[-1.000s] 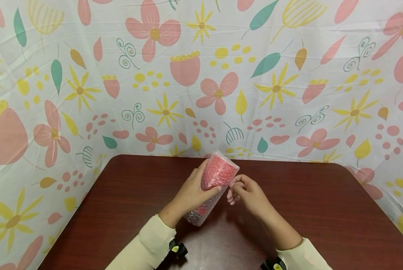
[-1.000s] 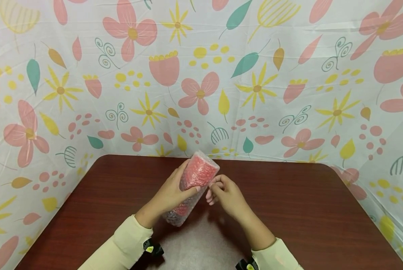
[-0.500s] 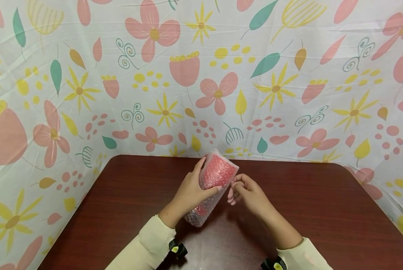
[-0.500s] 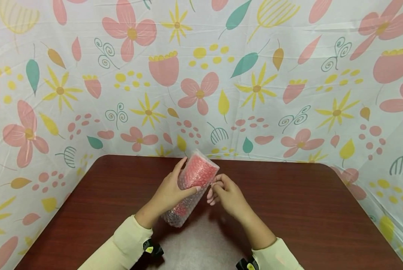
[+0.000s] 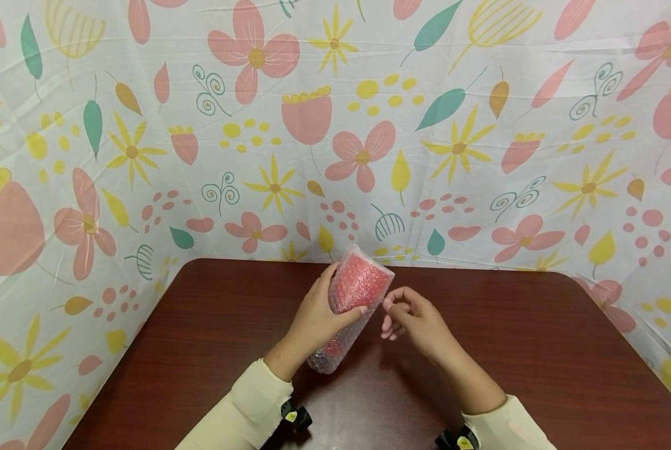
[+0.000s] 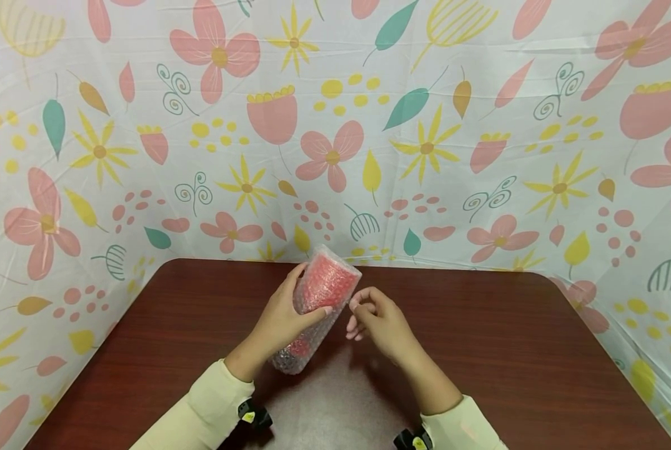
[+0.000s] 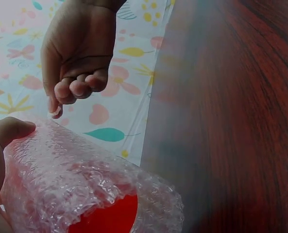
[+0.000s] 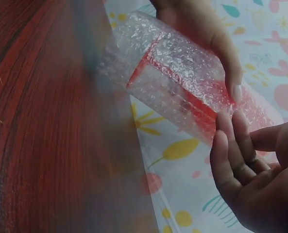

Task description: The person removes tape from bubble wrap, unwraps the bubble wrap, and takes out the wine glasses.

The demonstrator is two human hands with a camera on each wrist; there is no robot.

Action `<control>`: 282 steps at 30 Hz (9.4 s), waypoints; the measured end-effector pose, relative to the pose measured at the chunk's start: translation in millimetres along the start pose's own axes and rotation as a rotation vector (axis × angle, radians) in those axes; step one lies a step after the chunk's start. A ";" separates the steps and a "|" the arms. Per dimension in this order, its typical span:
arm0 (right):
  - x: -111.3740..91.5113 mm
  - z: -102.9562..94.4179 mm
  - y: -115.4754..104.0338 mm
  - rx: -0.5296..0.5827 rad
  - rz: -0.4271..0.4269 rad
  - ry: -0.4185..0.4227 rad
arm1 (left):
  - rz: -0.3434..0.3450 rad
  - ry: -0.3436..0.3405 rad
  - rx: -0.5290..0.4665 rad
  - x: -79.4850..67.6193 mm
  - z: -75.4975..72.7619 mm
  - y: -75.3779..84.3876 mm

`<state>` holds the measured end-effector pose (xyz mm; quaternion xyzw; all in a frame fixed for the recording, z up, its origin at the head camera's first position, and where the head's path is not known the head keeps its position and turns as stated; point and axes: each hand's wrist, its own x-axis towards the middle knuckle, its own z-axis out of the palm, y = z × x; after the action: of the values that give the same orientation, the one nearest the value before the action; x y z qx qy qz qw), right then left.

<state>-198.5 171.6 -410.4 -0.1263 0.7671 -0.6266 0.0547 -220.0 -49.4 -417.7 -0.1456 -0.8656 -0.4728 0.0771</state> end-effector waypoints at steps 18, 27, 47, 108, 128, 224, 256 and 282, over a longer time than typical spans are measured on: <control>-2.0 2.1 -4.1 0.009 -0.010 0.005 | 0.014 -0.001 -0.018 -1.3 4.6 -1.6; 0.2 3.8 -1.6 0.012 -0.009 -0.010 | -0.018 -0.024 0.014 -2.4 4.8 -1.0; 0.0 4.4 2.4 -0.013 -0.080 -0.070 | 0.007 -0.073 0.025 -2.3 4.8 -2.8; -2.0 6.9 0.1 0.009 -0.083 -0.083 | -0.010 -0.081 -0.017 -4.0 4.3 -1.8; -2.3 5.3 -2.4 -0.026 0.002 -0.007 | -0.021 -0.073 -0.031 -3.4 3.5 -0.7; -4.7 10.6 -3.6 0.049 -0.017 -0.007 | -0.013 0.047 0.005 -5.4 6.2 0.0; -3.2 6.6 0.4 0.038 -0.064 -0.036 | -0.026 -0.118 -0.066 -3.7 4.9 0.0; -4.1 4.4 -3.4 0.037 -0.040 -0.007 | -0.033 0.034 -0.063 -2.4 4.1 -0.7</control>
<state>-193.1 167.9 -408.2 -0.1430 0.7525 -0.6411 0.0471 -217.9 -46.8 -421.1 -0.1256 -0.8513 -0.5032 0.0792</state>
